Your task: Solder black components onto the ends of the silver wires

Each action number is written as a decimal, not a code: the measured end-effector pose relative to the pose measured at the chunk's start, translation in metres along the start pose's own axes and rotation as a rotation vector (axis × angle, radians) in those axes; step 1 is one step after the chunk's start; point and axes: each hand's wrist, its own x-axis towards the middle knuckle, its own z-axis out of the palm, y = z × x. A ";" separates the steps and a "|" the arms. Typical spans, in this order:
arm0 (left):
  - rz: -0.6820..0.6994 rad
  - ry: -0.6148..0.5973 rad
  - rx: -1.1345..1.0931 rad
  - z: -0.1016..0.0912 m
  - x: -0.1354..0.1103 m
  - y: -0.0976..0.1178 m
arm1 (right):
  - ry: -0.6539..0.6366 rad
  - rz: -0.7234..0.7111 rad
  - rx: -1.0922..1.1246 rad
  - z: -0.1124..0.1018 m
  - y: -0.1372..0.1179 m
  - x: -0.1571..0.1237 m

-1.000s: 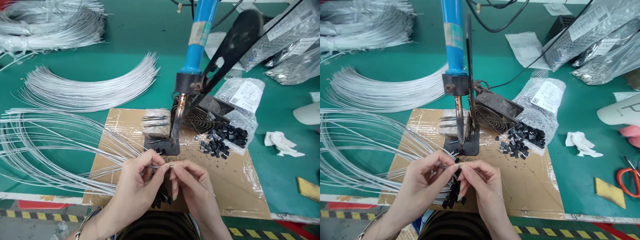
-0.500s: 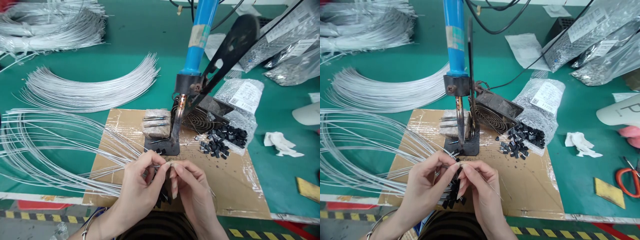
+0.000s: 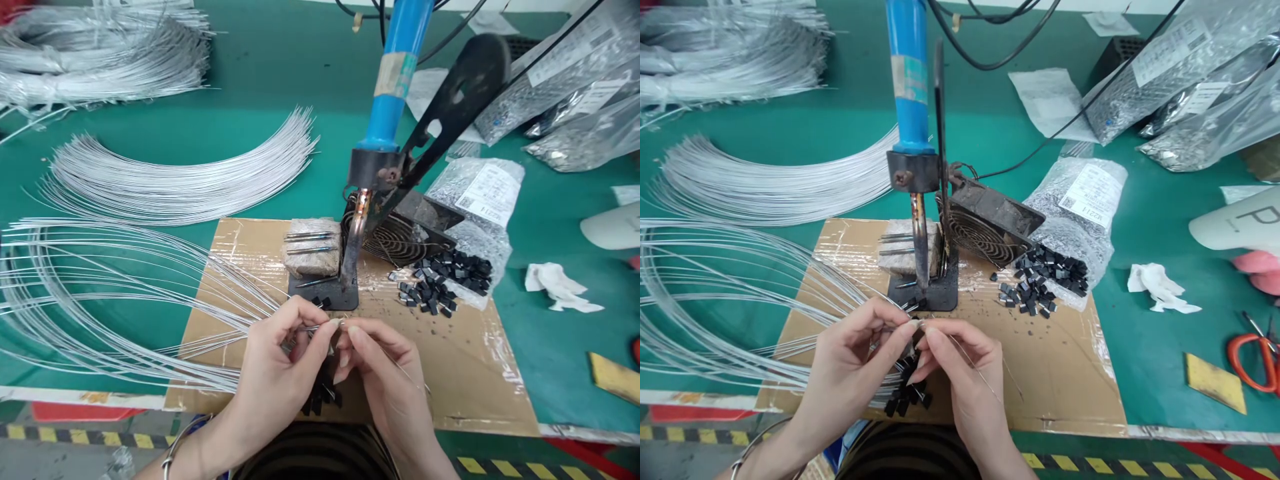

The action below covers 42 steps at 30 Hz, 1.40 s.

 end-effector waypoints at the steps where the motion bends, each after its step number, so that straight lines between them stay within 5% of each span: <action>1: 0.002 0.004 0.000 0.000 0.000 -0.001 | 0.000 -0.010 -0.026 -0.001 0.001 0.000; 16: 0.040 -0.037 0.064 -0.003 -0.001 -0.004 | 0.027 -0.018 -0.097 -0.001 -0.005 0.000; 24: 0.118 -0.068 0.143 -0.007 -0.002 0.000 | -0.017 0.123 -0.087 -0.004 -0.020 0.004; 42: 0.141 0.048 0.193 0.003 -0.007 -0.007 | 0.010 0.063 0.043 -0.001 -0.006 0.000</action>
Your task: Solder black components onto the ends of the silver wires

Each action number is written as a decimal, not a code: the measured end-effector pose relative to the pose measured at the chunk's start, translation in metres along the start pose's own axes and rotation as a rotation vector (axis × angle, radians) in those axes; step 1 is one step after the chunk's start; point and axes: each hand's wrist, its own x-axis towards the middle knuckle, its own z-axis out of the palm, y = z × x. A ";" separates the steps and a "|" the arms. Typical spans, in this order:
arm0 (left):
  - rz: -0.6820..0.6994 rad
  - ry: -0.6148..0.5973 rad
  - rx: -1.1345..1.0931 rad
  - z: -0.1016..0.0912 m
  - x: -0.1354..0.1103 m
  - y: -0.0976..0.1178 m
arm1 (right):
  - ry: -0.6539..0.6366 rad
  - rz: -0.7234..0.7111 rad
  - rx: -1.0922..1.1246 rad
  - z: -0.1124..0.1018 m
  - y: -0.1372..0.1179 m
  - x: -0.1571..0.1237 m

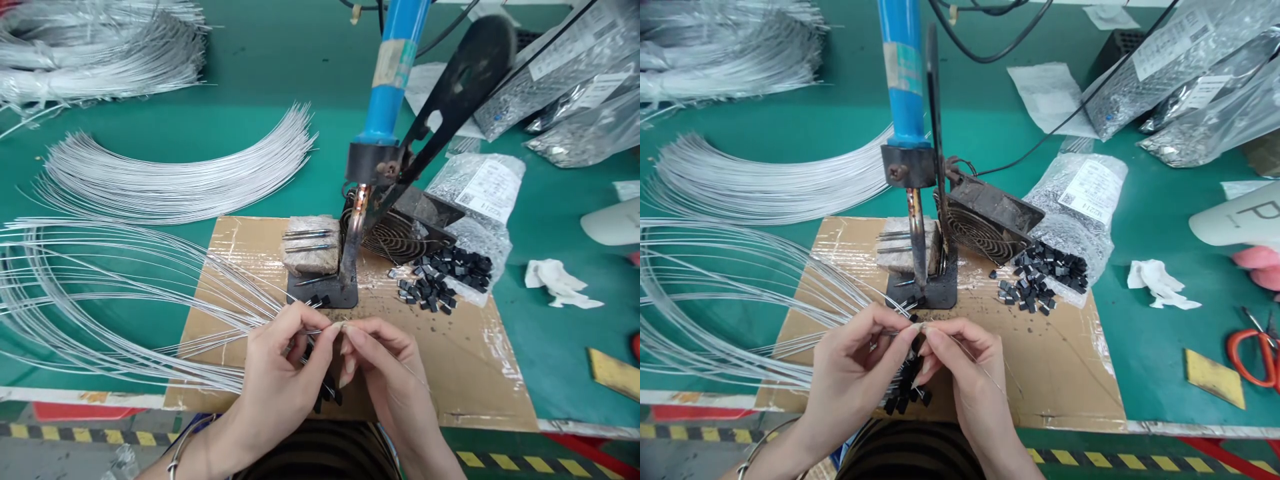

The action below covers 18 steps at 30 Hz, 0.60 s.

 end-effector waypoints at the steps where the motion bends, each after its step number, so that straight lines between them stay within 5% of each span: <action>1: -0.006 0.005 -0.013 0.001 0.000 -0.001 | 0.005 -0.003 0.013 0.000 0.002 -0.001; 12: -0.044 0.012 -0.089 0.005 -0.001 -0.003 | 0.035 -0.017 0.032 0.004 0.011 -0.003; 15: -0.056 0.016 -0.077 0.002 0.002 -0.003 | 0.067 -0.121 -0.232 -0.016 -0.002 0.000; 18: -0.074 0.023 -0.112 -0.001 0.003 -0.002 | 0.319 -0.392 -0.645 -0.046 -0.024 0.004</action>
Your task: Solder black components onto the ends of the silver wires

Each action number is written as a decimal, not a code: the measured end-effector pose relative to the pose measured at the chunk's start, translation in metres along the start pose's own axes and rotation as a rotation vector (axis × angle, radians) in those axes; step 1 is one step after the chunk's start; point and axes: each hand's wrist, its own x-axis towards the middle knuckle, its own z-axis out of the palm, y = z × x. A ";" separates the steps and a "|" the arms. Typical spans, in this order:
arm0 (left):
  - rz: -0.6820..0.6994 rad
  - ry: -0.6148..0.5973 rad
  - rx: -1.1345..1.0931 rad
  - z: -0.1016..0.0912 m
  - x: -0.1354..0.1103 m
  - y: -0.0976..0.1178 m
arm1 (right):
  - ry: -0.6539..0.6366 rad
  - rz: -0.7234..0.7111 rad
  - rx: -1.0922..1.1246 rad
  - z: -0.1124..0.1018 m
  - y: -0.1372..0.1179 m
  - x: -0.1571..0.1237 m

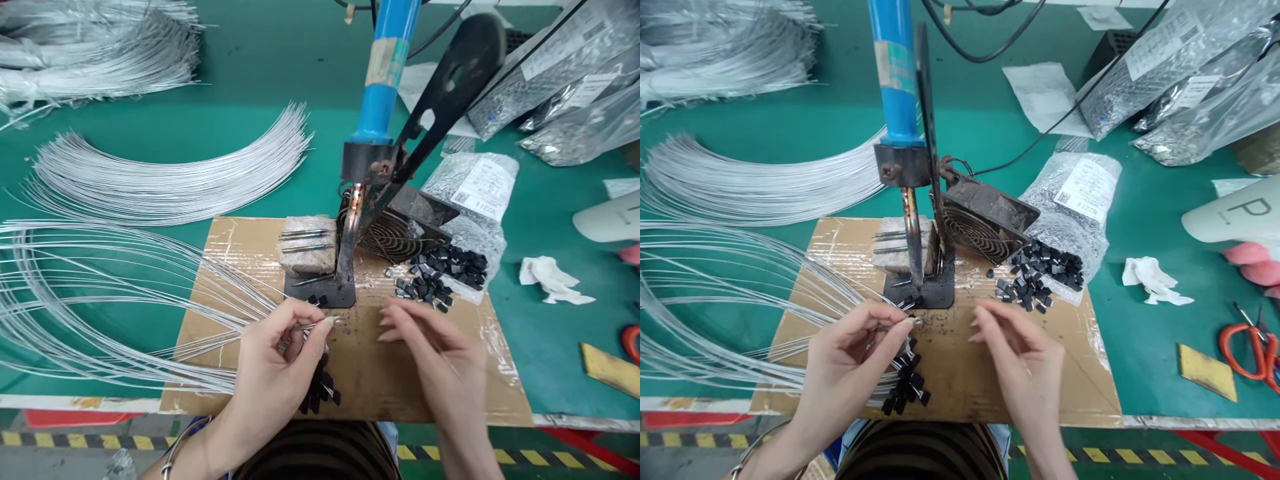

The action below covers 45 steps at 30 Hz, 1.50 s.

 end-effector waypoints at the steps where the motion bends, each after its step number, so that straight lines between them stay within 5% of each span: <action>1: -0.006 -0.004 -0.015 -0.001 0.000 0.001 | 0.085 -0.095 -0.142 -0.010 0.002 0.006; 6: -0.017 -0.017 0.001 -0.002 0.000 0.002 | 0.091 -0.495 -0.753 -0.040 0.010 0.028; 11: -0.001 -0.025 0.036 0.000 0.000 0.000 | 0.027 -0.665 -0.880 -0.041 0.015 0.033; 17: -0.007 -0.022 0.016 0.000 0.000 0.000 | 0.073 -0.594 -0.803 -0.035 0.014 0.026; 22: 0.021 -0.002 0.075 -0.002 0.002 0.003 | 0.089 -0.264 -0.270 -0.016 -0.002 0.002; 25: 0.002 -0.007 0.109 -0.003 0.002 0.006 | 0.021 -0.195 -0.064 -0.006 -0.008 -0.007; 32: -0.067 -0.041 0.097 -0.007 0.002 0.004 | -0.169 -0.799 -0.646 -0.006 0.010 0.001; 45: -0.095 -0.062 0.086 -0.007 0.003 0.001 | -0.092 -0.466 -0.656 0.003 0.016 -0.007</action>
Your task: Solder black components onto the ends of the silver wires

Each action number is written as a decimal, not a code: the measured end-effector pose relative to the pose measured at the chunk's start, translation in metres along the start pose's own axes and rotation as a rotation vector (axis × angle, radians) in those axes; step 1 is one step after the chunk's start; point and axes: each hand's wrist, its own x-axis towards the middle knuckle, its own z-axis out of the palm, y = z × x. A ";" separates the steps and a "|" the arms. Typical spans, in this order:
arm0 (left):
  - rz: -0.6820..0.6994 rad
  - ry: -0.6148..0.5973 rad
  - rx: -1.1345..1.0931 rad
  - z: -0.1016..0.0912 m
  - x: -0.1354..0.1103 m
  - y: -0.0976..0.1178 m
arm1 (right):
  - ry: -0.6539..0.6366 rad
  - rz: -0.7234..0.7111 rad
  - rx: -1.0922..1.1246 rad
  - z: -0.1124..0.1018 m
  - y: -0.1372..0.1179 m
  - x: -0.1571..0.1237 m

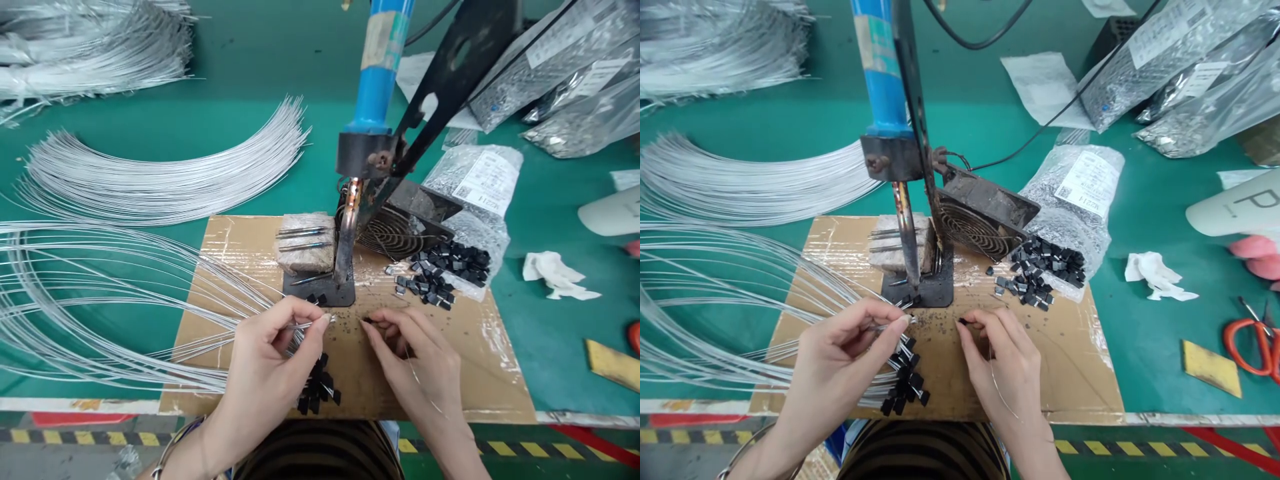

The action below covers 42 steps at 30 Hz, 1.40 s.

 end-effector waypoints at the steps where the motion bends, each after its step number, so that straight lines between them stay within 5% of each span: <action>1: -0.003 -0.004 -0.001 0.000 0.000 0.000 | 0.005 0.059 0.049 0.000 -0.004 -0.001; 6: -0.029 -0.015 -0.015 -0.002 0.000 0.002 | 0.047 0.460 0.530 -0.005 -0.026 -0.001; 15: -0.067 -0.117 -0.180 -0.006 0.004 0.013 | -0.048 0.495 0.930 0.000 -0.050 0.013; 24: -0.110 -0.212 -0.347 -0.009 0.007 0.024 | -0.076 0.547 0.908 0.003 -0.059 0.015; 42: -0.086 -0.159 -0.316 -0.004 0.008 0.022 | -0.035 0.327 0.735 0.005 -0.054 0.011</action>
